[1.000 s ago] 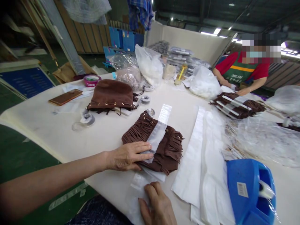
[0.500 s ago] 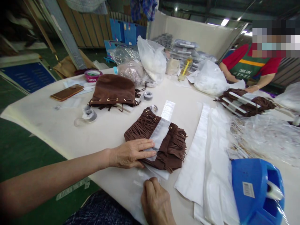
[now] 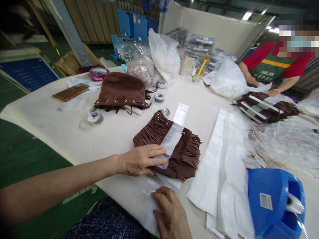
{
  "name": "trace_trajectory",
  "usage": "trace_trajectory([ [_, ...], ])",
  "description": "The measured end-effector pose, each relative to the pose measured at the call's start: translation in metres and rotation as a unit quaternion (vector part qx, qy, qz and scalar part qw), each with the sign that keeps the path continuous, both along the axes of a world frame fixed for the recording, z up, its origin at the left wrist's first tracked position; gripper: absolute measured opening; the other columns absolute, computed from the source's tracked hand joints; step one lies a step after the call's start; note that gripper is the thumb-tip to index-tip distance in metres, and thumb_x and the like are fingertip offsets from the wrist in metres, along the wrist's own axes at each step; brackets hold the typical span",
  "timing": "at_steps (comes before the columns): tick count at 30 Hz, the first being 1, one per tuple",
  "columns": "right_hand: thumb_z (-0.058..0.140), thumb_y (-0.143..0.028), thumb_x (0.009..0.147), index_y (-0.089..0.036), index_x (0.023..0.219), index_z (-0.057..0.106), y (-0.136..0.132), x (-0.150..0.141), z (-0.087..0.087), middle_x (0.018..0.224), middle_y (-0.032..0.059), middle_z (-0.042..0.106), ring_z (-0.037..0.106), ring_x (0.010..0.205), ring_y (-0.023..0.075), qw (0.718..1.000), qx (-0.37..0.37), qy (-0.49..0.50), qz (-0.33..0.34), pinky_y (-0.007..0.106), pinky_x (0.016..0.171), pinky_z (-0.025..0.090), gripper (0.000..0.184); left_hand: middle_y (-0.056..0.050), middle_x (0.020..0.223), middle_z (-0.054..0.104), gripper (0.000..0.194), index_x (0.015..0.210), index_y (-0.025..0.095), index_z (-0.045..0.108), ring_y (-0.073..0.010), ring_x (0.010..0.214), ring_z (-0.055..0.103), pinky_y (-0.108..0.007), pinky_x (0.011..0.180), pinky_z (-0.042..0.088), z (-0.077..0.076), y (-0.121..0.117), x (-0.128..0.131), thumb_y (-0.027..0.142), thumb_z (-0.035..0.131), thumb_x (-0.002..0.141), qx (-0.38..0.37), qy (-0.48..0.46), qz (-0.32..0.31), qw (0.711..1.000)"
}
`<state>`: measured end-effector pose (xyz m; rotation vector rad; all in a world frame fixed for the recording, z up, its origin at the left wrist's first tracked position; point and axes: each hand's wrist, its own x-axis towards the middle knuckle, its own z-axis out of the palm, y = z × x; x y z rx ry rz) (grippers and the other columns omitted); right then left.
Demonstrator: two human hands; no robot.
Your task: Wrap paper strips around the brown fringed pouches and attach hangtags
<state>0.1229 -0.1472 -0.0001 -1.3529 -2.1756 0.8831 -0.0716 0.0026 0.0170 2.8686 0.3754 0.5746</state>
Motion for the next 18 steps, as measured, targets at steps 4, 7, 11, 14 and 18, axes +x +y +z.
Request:
trace_trajectory([
  [4,0.045,-0.009,0.079,-0.024,0.108,0.056,0.001,-0.002,0.000,0.102,0.0057,0.057,0.058,0.094,0.0160,1.000,-0.007,0.010,-0.021,0.025,0.078,0.051,0.034,-0.020,0.128,0.048,0.060,0.122,0.010,0.050,-0.0310,0.123,0.042,-0.042,0.103,0.037,0.000,0.000,0.000,0.033,0.072,0.071,-0.003,0.011,0.001,1.000],
  [7,0.043,-0.007,0.079,-0.024,0.104,0.057,-0.001,-0.004,-0.005,0.098,0.0050,0.057,0.059,0.090,0.0148,0.999,0.009,0.009,-0.032,0.024,0.076,0.051,0.033,-0.020,0.129,0.047,0.061,0.122,0.010,0.049,-0.0306,0.123,0.041,-0.042,0.103,0.037,0.000,0.000,0.000,0.033,0.072,0.071,-0.003,0.012,0.003,1.000],
  [11,0.045,-0.008,0.080,-0.022,0.099,0.060,-0.003,-0.009,-0.018,0.089,0.0055,0.059,0.060,0.078,0.0142,0.989,0.135,-0.038,-0.047,0.022,0.065,0.051,0.027,-0.020,0.130,0.047,0.060,0.122,0.011,0.048,-0.0304,0.123,0.041,-0.042,0.103,0.037,-0.001,-0.001,0.000,0.035,0.071,0.072,0.003,0.018,0.005,1.000],
  [14,0.046,-0.012,0.084,-0.021,0.097,0.061,0.000,-0.015,-0.021,0.085,0.0063,0.065,0.061,0.074,0.0166,0.958,0.273,-0.084,-0.041,0.025,0.061,0.050,0.022,-0.021,0.129,0.047,0.062,0.122,0.010,0.048,-0.0318,0.122,0.042,-0.043,0.103,0.037,-0.005,-0.003,0.000,0.036,0.071,0.071,0.023,0.005,0.009,1.000],
  [18,0.040,-0.014,0.090,-0.017,0.095,0.061,0.010,-0.029,-0.007,0.081,0.0067,0.070,0.064,0.076,0.0188,0.919,0.384,-0.056,-0.064,0.030,0.065,0.051,0.022,-0.020,0.130,0.047,0.062,0.123,0.010,0.047,-0.0326,0.123,0.040,-0.044,0.103,0.036,-0.010,-0.005,0.001,0.035,0.071,0.072,0.048,-0.005,0.020,0.999],
])
